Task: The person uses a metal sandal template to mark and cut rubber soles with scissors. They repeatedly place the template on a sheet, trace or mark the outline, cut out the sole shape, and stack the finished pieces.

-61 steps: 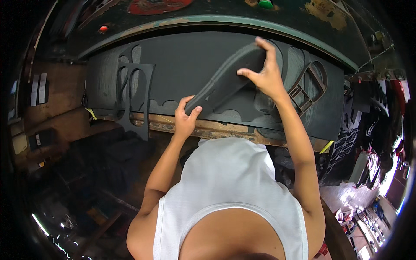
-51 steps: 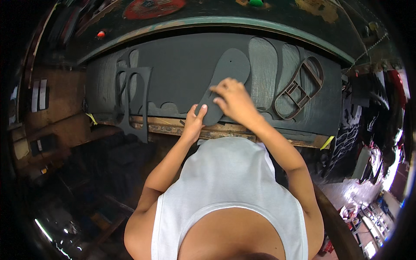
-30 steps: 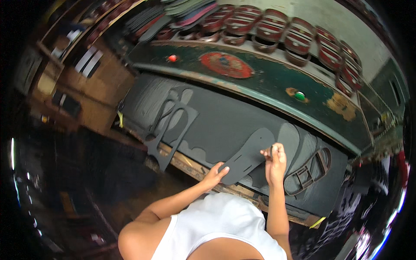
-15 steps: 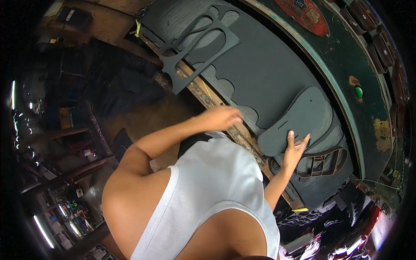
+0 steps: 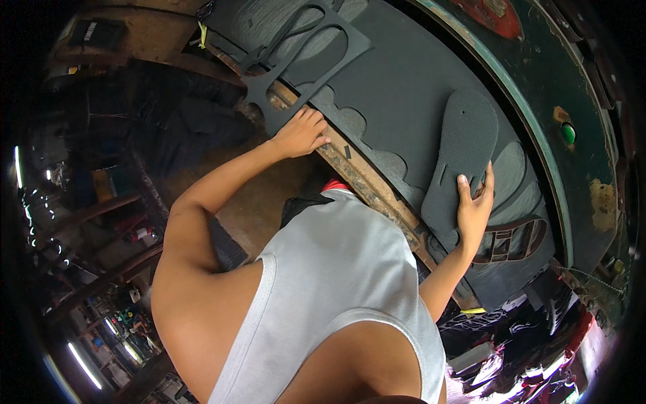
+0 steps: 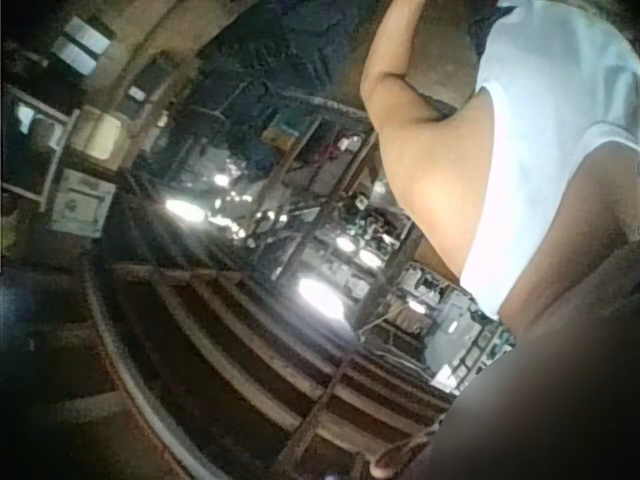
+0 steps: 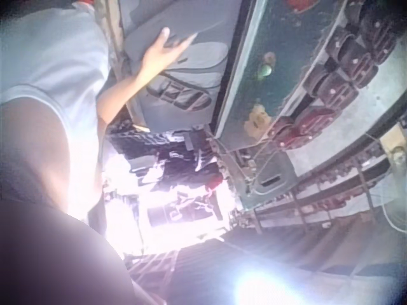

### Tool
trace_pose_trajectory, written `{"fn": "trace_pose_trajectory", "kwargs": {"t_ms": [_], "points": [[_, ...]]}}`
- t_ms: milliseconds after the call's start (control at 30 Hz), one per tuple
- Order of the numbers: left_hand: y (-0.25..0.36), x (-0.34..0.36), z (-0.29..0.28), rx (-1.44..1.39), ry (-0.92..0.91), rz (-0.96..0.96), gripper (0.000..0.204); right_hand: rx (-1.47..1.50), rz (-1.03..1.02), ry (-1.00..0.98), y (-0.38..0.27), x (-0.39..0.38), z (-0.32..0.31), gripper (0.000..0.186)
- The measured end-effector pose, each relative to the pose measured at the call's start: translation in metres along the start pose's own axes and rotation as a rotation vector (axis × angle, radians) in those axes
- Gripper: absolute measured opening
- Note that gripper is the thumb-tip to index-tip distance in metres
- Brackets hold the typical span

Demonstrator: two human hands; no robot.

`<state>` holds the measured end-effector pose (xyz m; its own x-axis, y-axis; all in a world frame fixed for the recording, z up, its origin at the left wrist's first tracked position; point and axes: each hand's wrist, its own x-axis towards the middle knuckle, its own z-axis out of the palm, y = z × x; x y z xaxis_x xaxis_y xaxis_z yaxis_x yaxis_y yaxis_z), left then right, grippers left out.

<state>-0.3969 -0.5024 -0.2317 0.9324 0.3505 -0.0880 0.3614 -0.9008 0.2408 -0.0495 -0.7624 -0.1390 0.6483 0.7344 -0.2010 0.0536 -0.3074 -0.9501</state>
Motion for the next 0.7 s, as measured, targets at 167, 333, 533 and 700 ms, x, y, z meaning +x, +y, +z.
{"fn": "trace_pose_trajectory", "kwargs": {"t_ms": [167, 333, 533, 700], "points": [[-0.003, 0.001, 0.005, 0.050, 0.000, -0.018, 0.038, 0.024, 0.023, 0.003, 0.003, -0.006, 0.004, 0.067], [0.002, 0.008, 0.012, 0.057, 0.009, -0.139, 0.038, 0.009, -0.004, 0.035, -0.001, -0.010, -0.007, 0.069], [0.007, 0.002, 0.006, -0.028, -0.027, -0.146, 0.031, -0.030, 0.003, 0.020, 0.002, -0.016, -0.016, 0.068], [-0.005, -0.012, -0.006, -0.313, -0.022, 0.095, 0.015, -0.337, -0.152, 0.112, -0.016, -0.028, -0.010, 0.071]]}}
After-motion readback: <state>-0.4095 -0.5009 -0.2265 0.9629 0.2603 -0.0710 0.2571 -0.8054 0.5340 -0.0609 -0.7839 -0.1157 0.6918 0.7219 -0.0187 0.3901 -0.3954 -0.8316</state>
